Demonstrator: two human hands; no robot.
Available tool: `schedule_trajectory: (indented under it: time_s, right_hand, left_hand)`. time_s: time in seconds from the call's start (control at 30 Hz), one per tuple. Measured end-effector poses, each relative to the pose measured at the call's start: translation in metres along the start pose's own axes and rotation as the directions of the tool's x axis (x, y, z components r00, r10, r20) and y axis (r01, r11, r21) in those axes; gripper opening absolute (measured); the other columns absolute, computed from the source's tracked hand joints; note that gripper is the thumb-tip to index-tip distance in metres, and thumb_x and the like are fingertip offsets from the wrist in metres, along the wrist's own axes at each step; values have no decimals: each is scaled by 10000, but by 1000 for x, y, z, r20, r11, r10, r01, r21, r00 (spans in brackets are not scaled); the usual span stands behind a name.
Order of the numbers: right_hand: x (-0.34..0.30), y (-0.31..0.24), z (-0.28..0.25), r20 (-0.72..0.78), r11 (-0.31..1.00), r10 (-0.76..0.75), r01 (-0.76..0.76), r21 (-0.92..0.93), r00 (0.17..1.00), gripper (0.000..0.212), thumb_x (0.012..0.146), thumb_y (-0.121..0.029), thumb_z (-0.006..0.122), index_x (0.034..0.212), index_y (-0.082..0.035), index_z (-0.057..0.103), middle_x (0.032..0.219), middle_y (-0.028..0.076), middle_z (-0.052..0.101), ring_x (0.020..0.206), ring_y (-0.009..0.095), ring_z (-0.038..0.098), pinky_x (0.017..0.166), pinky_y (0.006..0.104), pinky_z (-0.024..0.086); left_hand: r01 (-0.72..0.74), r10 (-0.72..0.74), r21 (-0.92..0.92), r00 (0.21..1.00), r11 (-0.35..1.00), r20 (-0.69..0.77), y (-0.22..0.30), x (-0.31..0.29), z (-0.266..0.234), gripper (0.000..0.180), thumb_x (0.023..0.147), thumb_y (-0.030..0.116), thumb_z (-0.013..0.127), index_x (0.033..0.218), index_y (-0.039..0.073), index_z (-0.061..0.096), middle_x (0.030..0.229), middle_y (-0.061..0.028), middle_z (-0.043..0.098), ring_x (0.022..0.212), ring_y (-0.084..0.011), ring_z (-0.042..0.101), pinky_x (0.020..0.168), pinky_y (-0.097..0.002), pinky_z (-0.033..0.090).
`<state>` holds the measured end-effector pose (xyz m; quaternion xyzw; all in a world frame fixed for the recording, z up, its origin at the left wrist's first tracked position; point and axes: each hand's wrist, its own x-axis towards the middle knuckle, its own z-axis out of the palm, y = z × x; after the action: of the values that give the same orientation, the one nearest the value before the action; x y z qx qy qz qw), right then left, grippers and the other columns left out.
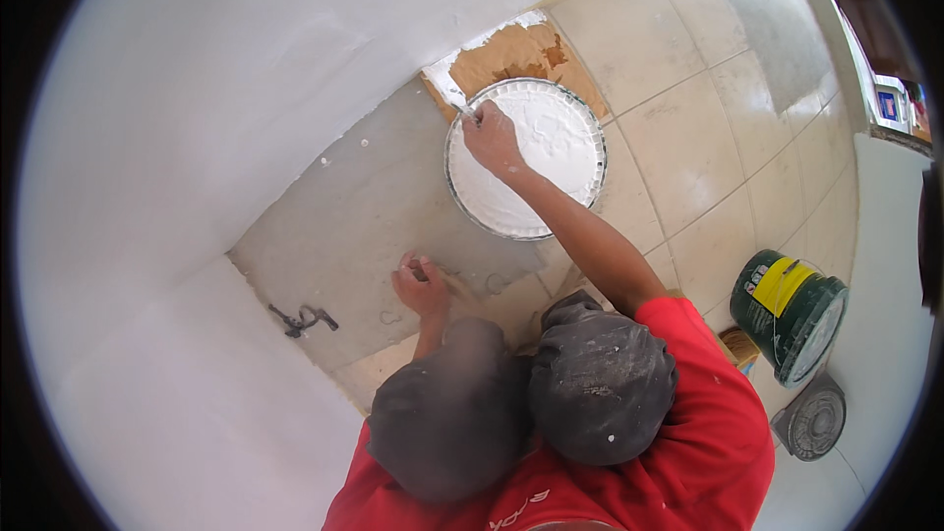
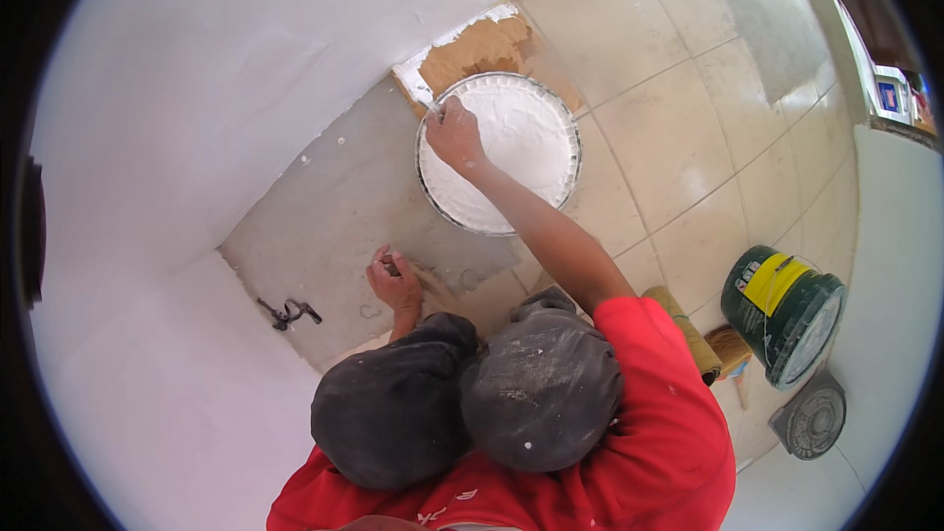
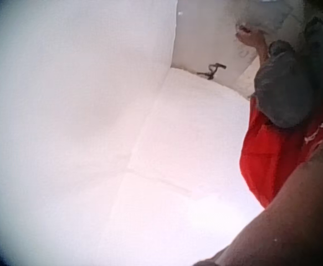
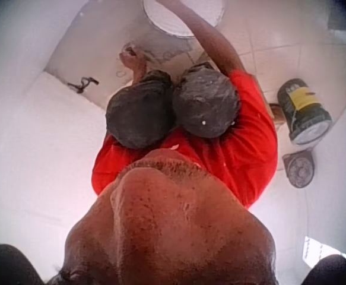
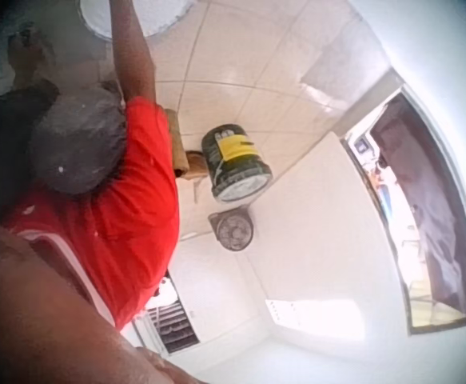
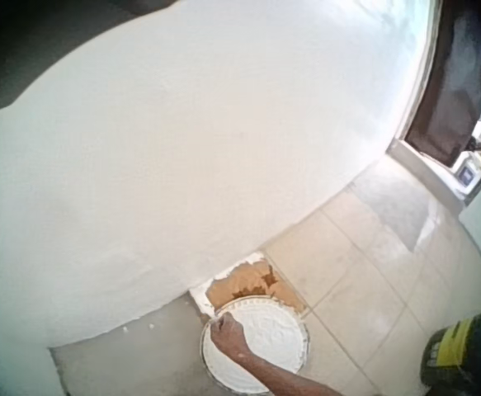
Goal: The person is painting a wall with white paint using a brush. They repeatedly dip the brush into a paint bucket and apply the paint to a specific area of the wall, covering a brownish patch.
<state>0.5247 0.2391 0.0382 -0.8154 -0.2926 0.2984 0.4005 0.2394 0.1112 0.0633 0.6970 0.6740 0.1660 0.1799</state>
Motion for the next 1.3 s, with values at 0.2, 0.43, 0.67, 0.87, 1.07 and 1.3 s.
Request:
schedule_trajectory:
  time_s: [0.2, 0.43, 0.67, 0.87, 1.07, 1.3]
  right_hand:
    - [6, -7, -17, -30, 1000, -1, 1, 19, 1000, 215, 916, -184, 648, 922, 9, 553, 807, 271, 658, 778, 496, 641, 717, 580, 489]
    - [20, 1, 3, -1, 999, -43, 43, -12, 999, 221, 923, -204, 643, 937, -3, 553, 812, 264, 655, 808, 477, 649, 724, 555, 491]
    - [-3, -19, 13, 159, 989, -140, 146, -29, 977, 200, 861, -157, 620, 971, -21, 521, 807, 268, 653, 796, 485, 656, 754, 595, 509]
    - [4, -10, 13, 84, 991, -115, 120, -56, 990, 198, 879, -175, 639, 951, -15, 547, 811, 272, 655, 800, 488, 652, 748, 584, 506]
    - [3, -14, -15, 45, 999, -26, 28, -35, 999, 234, 906, -217, 678, 911, -7, 575, 824, 275, 660, 813, 491, 650, 721, 554, 503]
    - [11, -8, -5, 113, 985, -37, 55, -162, 993, 237, 895, -205, 640, 1002, -7, 567, 867, 274, 686, 848, 482, 677, 780, 571, 538]
  left_hand:
    - [1, -1, -10, 1000, 1000, 4, -4, 1, 2, 320, 937, 280, 638, 1128, 26, 677, 845, -70, 635, 853, -298, 556, 809, -453, 446]
    - [6, -5, -24, 1000, 1000, 25, 5, 4, 2, 322, 936, 276, 635, 1135, 28, 684, 846, -66, 639, 840, -283, 555, 800, -442, 447]
    - [0, 1, -4, 1000, 1000, 13, -2, 3, 2, 329, 939, 283, 634, 1132, 22, 687, 849, -71, 643, 836, -286, 554, 789, -442, 446]
    - [-17, 17, -18, 1000, 1000, -3, 5, 3, 1, 314, 944, 274, 631, 1117, 18, 684, 851, -79, 651, 840, -293, 558, 783, -450, 448]
    - [-16, 16, -12, 1000, 1000, -19, -9, 1, 4, 306, 941, 273, 637, 1106, 19, 686, 855, -78, 653, 839, -293, 563, 778, -448, 451]
    - [18, -18, -11, 1000, 1000, 15, 0, 2, 4, 310, 942, 277, 629, 1107, 22, 690, 866, -74, 658, 855, -292, 569, 785, -445, 455]
